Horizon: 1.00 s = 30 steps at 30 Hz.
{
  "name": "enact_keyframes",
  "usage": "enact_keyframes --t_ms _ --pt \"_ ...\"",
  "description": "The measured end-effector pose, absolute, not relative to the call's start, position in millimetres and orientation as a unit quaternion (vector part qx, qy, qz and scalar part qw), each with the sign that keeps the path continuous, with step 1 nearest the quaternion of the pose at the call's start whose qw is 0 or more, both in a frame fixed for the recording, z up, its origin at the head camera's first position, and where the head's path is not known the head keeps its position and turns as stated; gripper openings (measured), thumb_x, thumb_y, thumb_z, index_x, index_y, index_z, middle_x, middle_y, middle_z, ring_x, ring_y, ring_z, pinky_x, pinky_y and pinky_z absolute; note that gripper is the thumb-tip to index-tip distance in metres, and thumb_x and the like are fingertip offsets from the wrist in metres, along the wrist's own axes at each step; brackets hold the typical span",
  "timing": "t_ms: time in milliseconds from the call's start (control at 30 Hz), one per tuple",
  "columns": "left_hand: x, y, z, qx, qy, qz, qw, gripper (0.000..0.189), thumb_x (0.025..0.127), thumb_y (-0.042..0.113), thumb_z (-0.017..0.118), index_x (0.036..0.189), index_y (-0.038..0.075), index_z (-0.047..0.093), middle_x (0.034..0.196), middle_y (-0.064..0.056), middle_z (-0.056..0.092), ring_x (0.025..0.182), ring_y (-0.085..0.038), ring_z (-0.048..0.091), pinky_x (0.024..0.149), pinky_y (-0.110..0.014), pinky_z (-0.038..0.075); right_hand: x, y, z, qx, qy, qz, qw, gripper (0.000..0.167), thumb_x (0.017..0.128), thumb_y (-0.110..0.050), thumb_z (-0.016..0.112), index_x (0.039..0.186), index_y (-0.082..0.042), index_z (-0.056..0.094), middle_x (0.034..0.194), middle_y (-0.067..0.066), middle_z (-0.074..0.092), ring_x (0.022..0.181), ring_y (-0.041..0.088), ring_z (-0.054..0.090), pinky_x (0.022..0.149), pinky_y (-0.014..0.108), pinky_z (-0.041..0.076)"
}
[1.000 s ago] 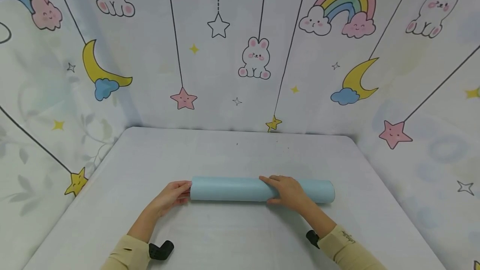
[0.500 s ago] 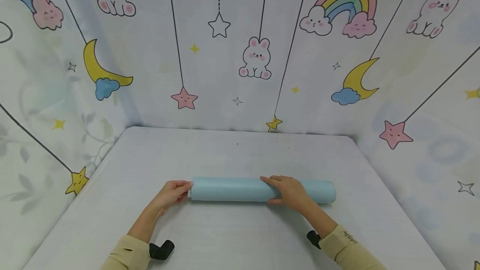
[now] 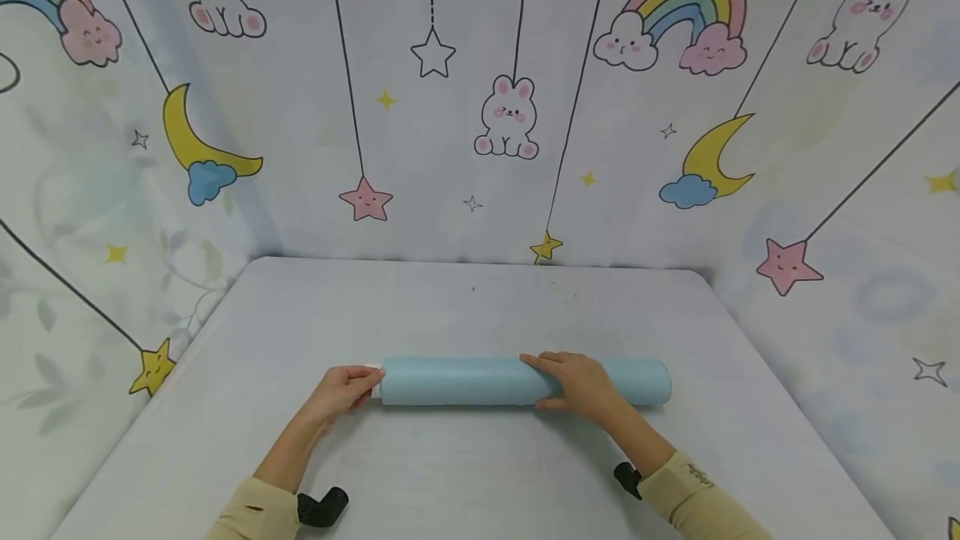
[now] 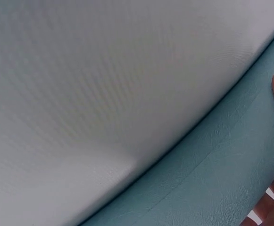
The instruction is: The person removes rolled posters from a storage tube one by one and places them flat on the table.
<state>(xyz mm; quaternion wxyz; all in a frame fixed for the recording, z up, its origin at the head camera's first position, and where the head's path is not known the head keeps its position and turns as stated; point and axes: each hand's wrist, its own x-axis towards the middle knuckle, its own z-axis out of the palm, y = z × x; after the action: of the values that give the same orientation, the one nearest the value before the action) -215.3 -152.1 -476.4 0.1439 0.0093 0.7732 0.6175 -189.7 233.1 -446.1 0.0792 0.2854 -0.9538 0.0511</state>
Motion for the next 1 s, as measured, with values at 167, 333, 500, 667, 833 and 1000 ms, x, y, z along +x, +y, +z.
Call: enact_keyframes --t_ms 167,333,500,667,833,1000 --pt "-214.3 -152.4 -477.2 0.008 0.768 0.623 0.150 0.033 0.090 0.021 0.058 0.106 -0.009 0.061 0.070 -0.002 0.053 0.063 -0.012 0.045 0.057 -0.024 0.039 -189.5 234.3 -446.2 0.285 -0.954 0.055 0.080 0.075 0.065 -0.039 0.079 0.132 -0.021 0.050 0.115 0.006 0.061 0.100 0.026 0.059 0.079 0.043 0.048" --pt "-213.0 -153.1 -477.0 0.007 0.770 0.620 0.150 0.034 0.090 0.022 0.059 0.105 -0.008 0.061 0.072 -0.002 0.054 0.064 -0.012 0.046 0.058 -0.024 0.040 -189.6 234.8 -446.0 0.290 -0.952 0.050 0.088 0.075 0.065 -0.040 0.080 0.132 -0.022 0.051 0.114 0.005 0.061 0.098 0.025 0.060 0.076 0.041 0.049" --pt "-211.0 -156.9 -477.6 -0.003 0.780 0.608 0.147 0.037 0.091 0.024 0.058 0.108 -0.009 0.061 0.074 -0.001 0.054 0.065 -0.012 0.045 0.058 -0.025 0.040 -190.3 236.5 -446.5 0.291 -0.952 0.050 0.087 0.075 0.065 -0.040 0.079 0.132 -0.021 0.051 0.115 0.006 0.061 0.099 0.025 0.060 0.076 0.041 0.049" --pt "-209.7 -161.9 -477.6 -0.026 0.788 0.600 0.133 0.038 0.089 0.026 0.060 0.108 -0.008 0.060 0.073 -0.001 0.054 0.064 -0.011 0.044 0.056 -0.024 0.038 -190.5 240.9 -445.8 0.270 -0.959 0.047 0.076 0.075 0.065 -0.040 0.080 0.131 -0.022 0.051 0.117 0.006 0.060 0.101 0.026 0.059 0.077 0.042 0.049" --pt "-208.8 -164.9 -476.1 -0.016 0.788 0.600 0.135 0.040 0.089 0.027 0.060 0.107 -0.008 0.060 0.071 -0.001 0.053 0.062 -0.010 0.043 0.054 -0.023 0.037 -190.3 243.9 -443.8 0.278 -0.957 0.046 0.070 0.075 0.065 -0.041 0.079 0.132 -0.021 0.051 0.117 0.007 0.060 0.101 0.026 0.059 0.078 0.042 0.048" --pt "-207.0 -171.5 -473.0 -0.018 0.797 0.590 0.127 0.040 0.089 0.027 0.060 0.109 -0.008 0.060 0.070 0.000 0.051 0.062 -0.010 0.042 0.055 -0.024 0.036 -188.5 249.5 -442.6 0.281 -0.955 0.060 0.073 0.073 0.065 -0.039 0.080 0.130 -0.019 0.053 0.116 0.008 0.061 0.101 0.026 0.059 0.079 0.042 0.048"
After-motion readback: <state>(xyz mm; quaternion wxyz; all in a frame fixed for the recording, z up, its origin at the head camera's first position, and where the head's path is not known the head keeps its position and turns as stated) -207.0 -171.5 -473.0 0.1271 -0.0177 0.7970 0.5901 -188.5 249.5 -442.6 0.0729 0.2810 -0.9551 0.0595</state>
